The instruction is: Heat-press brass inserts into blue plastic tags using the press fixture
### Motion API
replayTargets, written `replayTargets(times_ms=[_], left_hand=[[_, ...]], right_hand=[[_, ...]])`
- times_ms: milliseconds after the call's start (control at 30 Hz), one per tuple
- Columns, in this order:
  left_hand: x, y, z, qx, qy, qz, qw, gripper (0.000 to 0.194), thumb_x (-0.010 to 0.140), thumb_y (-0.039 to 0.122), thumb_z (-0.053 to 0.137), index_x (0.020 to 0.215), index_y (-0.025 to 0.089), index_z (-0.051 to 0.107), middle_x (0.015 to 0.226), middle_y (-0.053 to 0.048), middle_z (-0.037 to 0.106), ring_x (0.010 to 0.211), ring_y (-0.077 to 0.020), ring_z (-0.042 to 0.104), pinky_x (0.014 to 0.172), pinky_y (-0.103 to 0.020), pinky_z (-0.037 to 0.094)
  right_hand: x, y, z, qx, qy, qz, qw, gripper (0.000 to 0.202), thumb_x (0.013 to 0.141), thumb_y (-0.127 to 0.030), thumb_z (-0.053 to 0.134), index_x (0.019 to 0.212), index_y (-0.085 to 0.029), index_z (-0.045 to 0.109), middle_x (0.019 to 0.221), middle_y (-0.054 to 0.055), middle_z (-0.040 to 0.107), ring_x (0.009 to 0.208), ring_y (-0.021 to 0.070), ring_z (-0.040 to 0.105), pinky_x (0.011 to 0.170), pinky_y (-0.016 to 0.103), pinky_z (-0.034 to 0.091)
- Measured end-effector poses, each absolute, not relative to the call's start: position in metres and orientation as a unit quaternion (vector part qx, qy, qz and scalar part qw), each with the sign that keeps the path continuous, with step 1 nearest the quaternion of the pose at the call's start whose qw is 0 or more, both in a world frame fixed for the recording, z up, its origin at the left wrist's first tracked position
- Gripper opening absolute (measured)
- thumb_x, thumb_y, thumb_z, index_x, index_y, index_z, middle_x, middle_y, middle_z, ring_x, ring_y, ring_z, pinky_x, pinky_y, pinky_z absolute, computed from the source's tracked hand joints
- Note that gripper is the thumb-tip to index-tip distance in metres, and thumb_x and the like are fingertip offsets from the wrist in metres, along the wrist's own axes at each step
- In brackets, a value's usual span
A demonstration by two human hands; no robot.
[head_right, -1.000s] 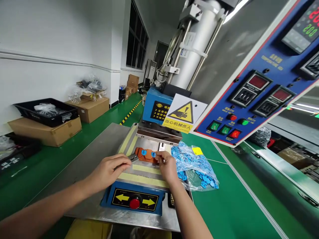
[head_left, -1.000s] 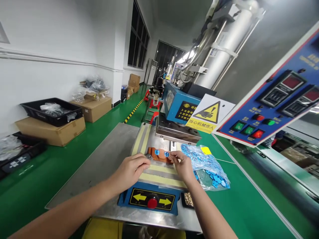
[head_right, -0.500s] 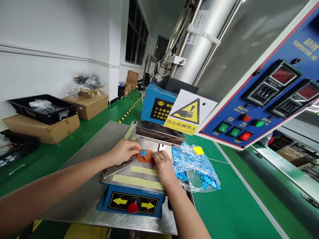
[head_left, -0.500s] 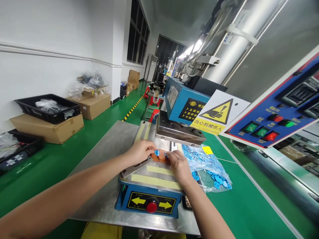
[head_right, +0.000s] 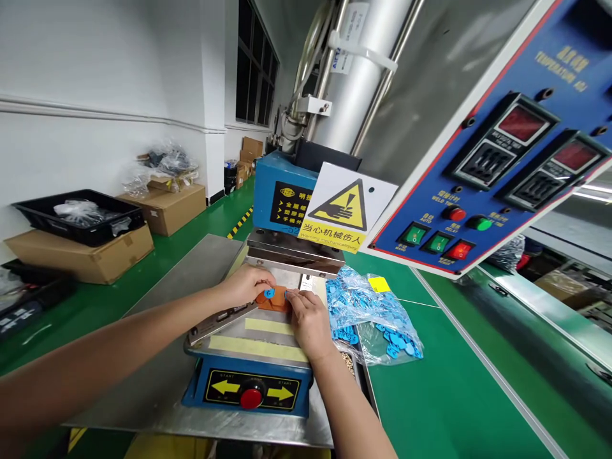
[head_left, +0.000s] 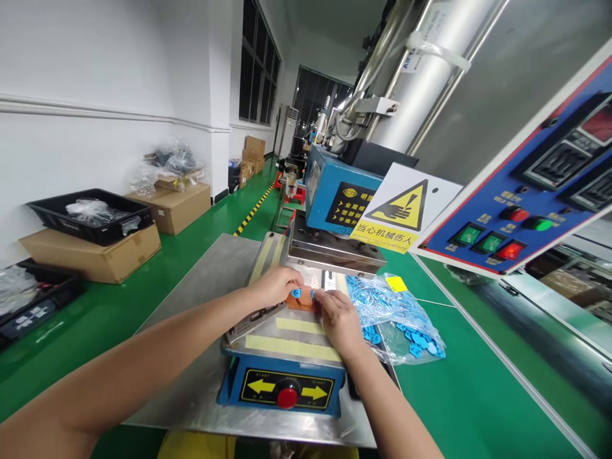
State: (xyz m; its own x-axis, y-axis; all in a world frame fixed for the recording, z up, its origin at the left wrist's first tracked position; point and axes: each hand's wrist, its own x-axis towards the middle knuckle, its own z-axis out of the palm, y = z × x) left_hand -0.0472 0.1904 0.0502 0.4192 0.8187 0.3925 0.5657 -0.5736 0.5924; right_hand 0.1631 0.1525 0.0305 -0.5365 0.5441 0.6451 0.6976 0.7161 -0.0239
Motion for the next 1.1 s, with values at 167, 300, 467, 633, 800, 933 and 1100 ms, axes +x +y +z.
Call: replayTargets(times_ms=[167, 300, 467, 633, 800, 933, 1100], left_hand=[[-0.046, 0.190, 0.047, 0.821, 0.419, 0.344, 0.182, 0.022, 0.078, 0.008, 0.054, 0.083, 0.020, 0.072, 0.082, 0.001, 0.073, 0.074, -0.0129, 0.065, 0.068, -0.021, 0.045], [-0.045, 0.190, 0.045, 0.825, 0.416, 0.342, 0.169, 0.022, 0.079, 0.008, 0.053, 0.083, 0.020, 0.072, 0.082, 0.000, 0.074, 0.074, -0.0131, 0.065, 0.069, -0.021, 0.046], [-0.047, 0.190, 0.045, 0.835, 0.412, 0.331, 0.149, 0.021, 0.079, 0.008, 0.054, 0.084, 0.019, 0.072, 0.084, -0.001, 0.073, 0.078, -0.0147, 0.065, 0.073, -0.023, 0.046], [-0.048, 0.188, 0.046, 0.847, 0.397, 0.327, 0.136, 0.022, 0.084, 0.012, 0.050, 0.091, 0.018, 0.071, 0.088, -0.004, 0.073, 0.080, -0.0162, 0.065, 0.073, -0.025, 0.047], [-0.048, 0.186, 0.045, 0.859, 0.386, 0.317, 0.115, 0.024, 0.088, 0.018, 0.046, 0.094, 0.020, 0.070, 0.090, -0.005, 0.072, 0.082, -0.0178, 0.066, 0.073, -0.026, 0.048], [-0.050, 0.186, 0.045, 0.861, 0.385, 0.313, 0.109, 0.026, 0.087, 0.017, 0.046, 0.100, 0.020, 0.068, 0.093, -0.005, 0.072, 0.086, -0.0177, 0.066, 0.078, -0.027, 0.050], [-0.056, 0.183, 0.047, 0.855, 0.379, 0.344, 0.082, 0.029, 0.086, 0.010, 0.044, 0.104, 0.017, 0.066, 0.101, -0.007, 0.069, 0.091, -0.0171, 0.064, 0.082, -0.027, 0.050]], right_hand=[[0.162, 0.149, 0.033, -0.370, -0.858, -0.090, 0.345, 0.030, 0.088, -0.008, 0.043, 0.109, -0.019, 0.062, 0.098, 0.007, 0.070, 0.089, 0.0215, 0.058, 0.079, 0.035, 0.052], [0.163, 0.149, 0.033, -0.373, -0.855, -0.075, 0.352, 0.030, 0.088, -0.009, 0.043, 0.111, -0.019, 0.060, 0.100, 0.007, 0.069, 0.090, 0.0217, 0.056, 0.078, 0.036, 0.051], [0.164, 0.150, 0.032, -0.379, -0.852, -0.071, 0.354, 0.029, 0.089, -0.010, 0.043, 0.112, -0.019, 0.059, 0.093, 0.007, 0.069, 0.087, 0.0223, 0.056, 0.075, 0.036, 0.050], [0.164, 0.149, 0.033, -0.379, -0.852, -0.074, 0.354, 0.029, 0.088, -0.010, 0.043, 0.110, -0.019, 0.059, 0.090, 0.007, 0.068, 0.086, 0.0222, 0.056, 0.075, 0.036, 0.050], [0.164, 0.149, 0.032, -0.379, -0.849, -0.074, 0.361, 0.030, 0.087, -0.009, 0.044, 0.110, -0.019, 0.059, 0.092, 0.007, 0.068, 0.087, 0.0220, 0.056, 0.075, 0.036, 0.050], [0.165, 0.148, 0.032, -0.378, -0.846, -0.075, 0.367, 0.032, 0.086, -0.009, 0.044, 0.111, -0.020, 0.060, 0.093, 0.007, 0.069, 0.087, 0.0219, 0.057, 0.075, 0.036, 0.051], [0.164, 0.148, 0.034, -0.382, -0.841, -0.078, 0.375, 0.032, 0.085, -0.009, 0.045, 0.110, -0.021, 0.062, 0.104, 0.007, 0.068, 0.094, 0.0224, 0.056, 0.082, 0.039, 0.051]])
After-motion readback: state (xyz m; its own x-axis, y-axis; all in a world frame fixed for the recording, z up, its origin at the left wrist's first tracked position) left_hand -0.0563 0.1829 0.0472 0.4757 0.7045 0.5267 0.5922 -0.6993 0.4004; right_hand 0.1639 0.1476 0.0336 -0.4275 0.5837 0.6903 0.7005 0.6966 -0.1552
